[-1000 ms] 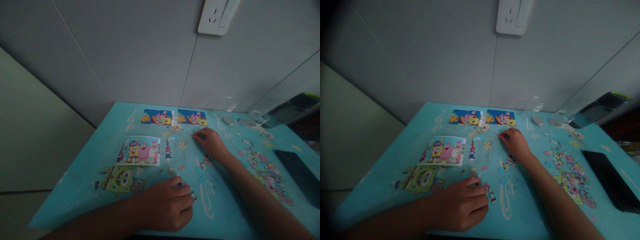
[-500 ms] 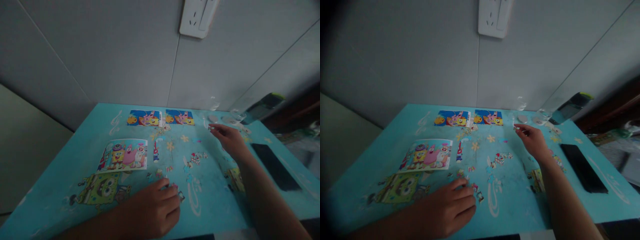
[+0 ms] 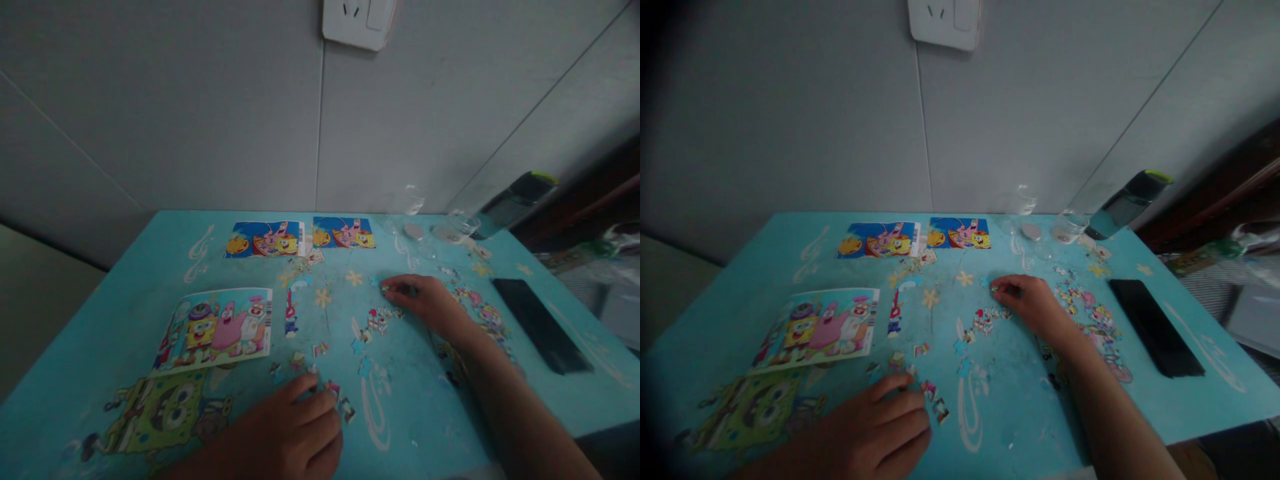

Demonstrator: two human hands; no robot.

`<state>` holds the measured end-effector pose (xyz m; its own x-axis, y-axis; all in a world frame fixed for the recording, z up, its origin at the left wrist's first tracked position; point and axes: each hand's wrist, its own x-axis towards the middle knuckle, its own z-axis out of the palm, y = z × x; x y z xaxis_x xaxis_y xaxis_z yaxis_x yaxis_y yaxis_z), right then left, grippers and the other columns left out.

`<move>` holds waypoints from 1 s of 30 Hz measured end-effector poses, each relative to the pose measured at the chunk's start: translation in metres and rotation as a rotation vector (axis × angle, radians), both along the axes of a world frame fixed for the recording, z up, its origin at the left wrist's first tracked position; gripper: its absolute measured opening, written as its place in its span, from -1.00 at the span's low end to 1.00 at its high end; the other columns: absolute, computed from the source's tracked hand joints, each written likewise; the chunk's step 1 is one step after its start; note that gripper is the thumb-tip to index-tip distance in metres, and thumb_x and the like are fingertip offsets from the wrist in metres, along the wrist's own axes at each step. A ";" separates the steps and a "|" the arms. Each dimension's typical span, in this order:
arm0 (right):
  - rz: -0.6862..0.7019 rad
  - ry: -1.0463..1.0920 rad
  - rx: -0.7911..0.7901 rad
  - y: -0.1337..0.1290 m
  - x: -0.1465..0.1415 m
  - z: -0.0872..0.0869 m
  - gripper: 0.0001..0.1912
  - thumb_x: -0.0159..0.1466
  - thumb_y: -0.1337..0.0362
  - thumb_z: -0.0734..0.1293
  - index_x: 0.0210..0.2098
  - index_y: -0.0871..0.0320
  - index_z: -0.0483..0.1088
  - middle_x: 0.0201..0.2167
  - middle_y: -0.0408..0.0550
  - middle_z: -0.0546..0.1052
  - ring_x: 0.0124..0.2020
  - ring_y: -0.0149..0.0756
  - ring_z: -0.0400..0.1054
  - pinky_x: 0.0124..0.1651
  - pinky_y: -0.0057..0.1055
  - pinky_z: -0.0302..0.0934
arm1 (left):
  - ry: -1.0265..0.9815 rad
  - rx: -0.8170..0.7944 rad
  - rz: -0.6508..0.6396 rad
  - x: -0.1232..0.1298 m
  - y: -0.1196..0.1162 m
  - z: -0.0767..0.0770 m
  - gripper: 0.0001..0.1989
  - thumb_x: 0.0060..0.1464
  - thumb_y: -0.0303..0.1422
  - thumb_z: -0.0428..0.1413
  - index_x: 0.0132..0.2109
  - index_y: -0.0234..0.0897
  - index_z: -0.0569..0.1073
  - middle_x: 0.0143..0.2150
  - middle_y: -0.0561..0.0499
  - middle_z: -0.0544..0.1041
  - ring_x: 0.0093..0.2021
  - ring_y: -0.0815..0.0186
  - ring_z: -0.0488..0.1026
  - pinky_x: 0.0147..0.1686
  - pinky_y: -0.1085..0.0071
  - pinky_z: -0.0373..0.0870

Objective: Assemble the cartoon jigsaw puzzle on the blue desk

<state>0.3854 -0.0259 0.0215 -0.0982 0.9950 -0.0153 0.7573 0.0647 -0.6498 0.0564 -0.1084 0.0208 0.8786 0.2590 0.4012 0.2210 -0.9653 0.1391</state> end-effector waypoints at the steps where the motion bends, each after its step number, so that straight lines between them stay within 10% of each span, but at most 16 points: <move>1: 0.004 -0.016 0.009 0.000 -0.001 -0.001 -0.71 0.30 0.09 0.40 -0.06 0.05 0.62 -0.30 -0.09 0.64 -0.33 -0.23 0.48 -0.22 -0.31 0.33 | -0.001 -0.011 0.006 0.000 0.000 0.001 -0.91 0.29 -0.48 0.13 -0.23 -0.29 0.51 -0.29 0.04 0.52 -0.09 0.26 0.44 0.14 0.21 0.33; 30: 0.042 -0.166 0.063 -0.003 -0.001 0.002 -0.76 0.30 0.12 0.41 -0.10 0.05 0.60 -0.20 -0.04 0.64 -0.25 -0.19 0.50 -0.16 -0.29 0.34 | 0.018 0.020 -0.009 -0.002 -0.003 0.001 -0.89 0.31 -0.45 0.11 -0.21 -0.29 0.51 -0.28 0.03 0.52 -0.12 0.26 0.44 0.19 0.18 0.32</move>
